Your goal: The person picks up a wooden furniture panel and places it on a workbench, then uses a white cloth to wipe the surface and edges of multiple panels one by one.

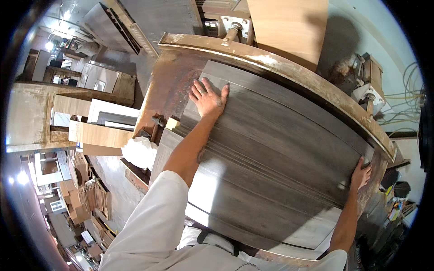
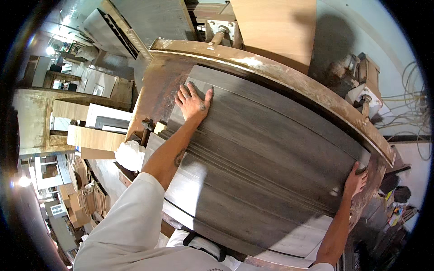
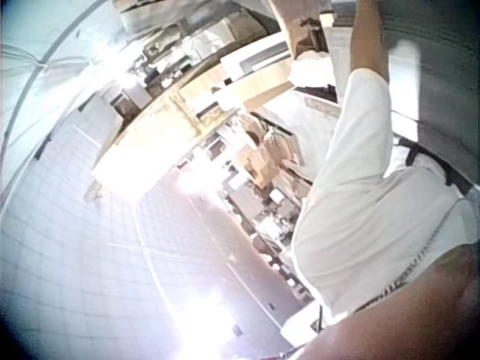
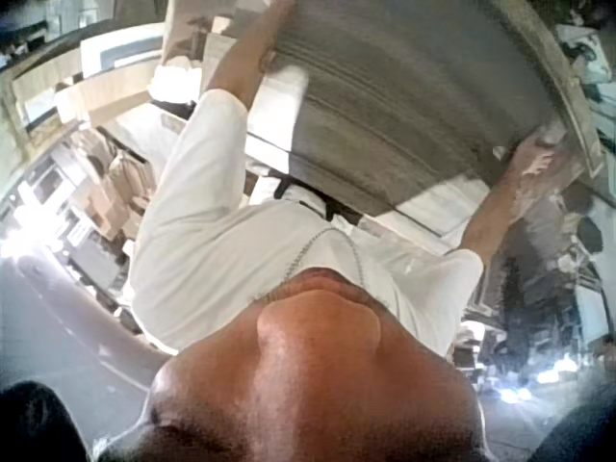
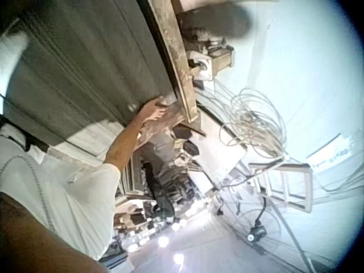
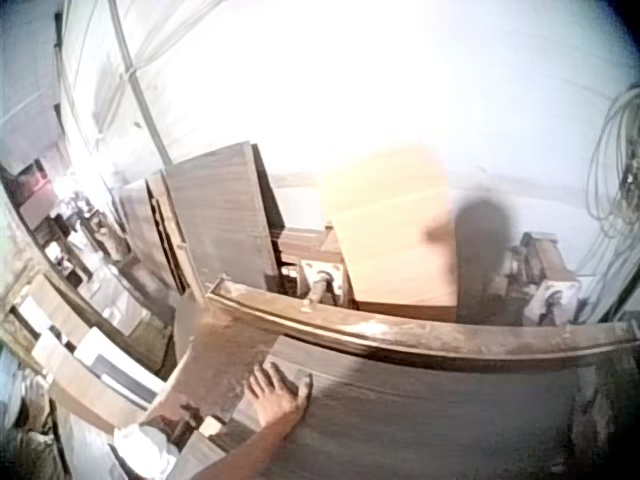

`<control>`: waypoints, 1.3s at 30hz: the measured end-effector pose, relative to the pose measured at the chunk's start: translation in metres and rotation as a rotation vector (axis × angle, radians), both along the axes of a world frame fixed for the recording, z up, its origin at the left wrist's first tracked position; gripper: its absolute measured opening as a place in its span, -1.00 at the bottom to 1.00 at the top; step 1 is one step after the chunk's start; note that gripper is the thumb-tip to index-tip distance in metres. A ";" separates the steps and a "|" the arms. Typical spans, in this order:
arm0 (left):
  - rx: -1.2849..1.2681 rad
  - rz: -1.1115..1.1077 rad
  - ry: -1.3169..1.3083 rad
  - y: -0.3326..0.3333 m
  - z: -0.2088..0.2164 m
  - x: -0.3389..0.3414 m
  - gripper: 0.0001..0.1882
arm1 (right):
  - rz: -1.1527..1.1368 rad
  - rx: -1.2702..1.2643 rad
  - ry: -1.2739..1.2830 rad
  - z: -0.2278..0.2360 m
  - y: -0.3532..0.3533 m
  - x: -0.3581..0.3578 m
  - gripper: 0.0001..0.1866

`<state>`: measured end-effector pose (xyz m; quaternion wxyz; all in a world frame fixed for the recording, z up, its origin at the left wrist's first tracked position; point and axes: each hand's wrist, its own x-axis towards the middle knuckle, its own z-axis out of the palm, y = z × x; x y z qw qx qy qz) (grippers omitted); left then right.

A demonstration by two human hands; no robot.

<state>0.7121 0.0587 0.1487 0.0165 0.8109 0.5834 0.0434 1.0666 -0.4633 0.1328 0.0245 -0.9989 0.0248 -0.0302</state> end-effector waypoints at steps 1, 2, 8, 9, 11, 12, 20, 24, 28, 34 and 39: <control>0.013 0.002 -0.006 0.000 -0.002 -0.002 -0.01 | -0.003 0.003 0.019 0.000 0.001 -0.001 -0.03; 0.011 0.006 -0.013 0.001 -0.003 0.001 -0.01 | -0.006 -0.002 0.014 0.002 0.001 -0.001 -0.03; -0.012 0.012 -0.041 0.001 0.000 0.006 0.01 | -0.010 -0.031 0.016 0.000 -0.003 0.004 -0.03; -0.012 0.013 -0.040 0.001 0.000 0.007 0.01 | -0.016 -0.030 0.021 -0.001 -0.004 0.005 -0.03; -0.013 0.015 -0.037 0.001 0.000 0.006 0.01 | -0.027 -0.027 0.033 -0.002 -0.004 0.005 -0.01; 0.013 0.008 -0.040 0.001 -0.001 0.005 0.00 | -0.022 -0.016 0.030 -0.002 -0.002 0.005 -0.01; 0.005 0.025 -0.046 0.001 0.004 0.010 -0.01 | -0.015 -0.004 0.015 0.014 0.007 0.001 -0.04; 0.013 0.021 -0.049 0.000 0.005 0.011 -0.02 | -0.006 -0.021 -0.005 0.015 0.004 0.003 -0.07; 0.003 0.013 -0.046 0.000 0.006 0.012 -0.02 | -0.001 -0.019 -0.012 0.011 0.000 0.006 -0.07; 0.000 0.013 -0.034 -0.001 0.007 0.012 -0.02 | 0.009 0.003 -0.007 0.009 -0.002 0.008 -0.04; 0.006 0.017 -0.028 -0.001 0.002 0.011 -0.03 | 0.010 -0.018 -0.016 -0.001 -0.007 0.011 -0.04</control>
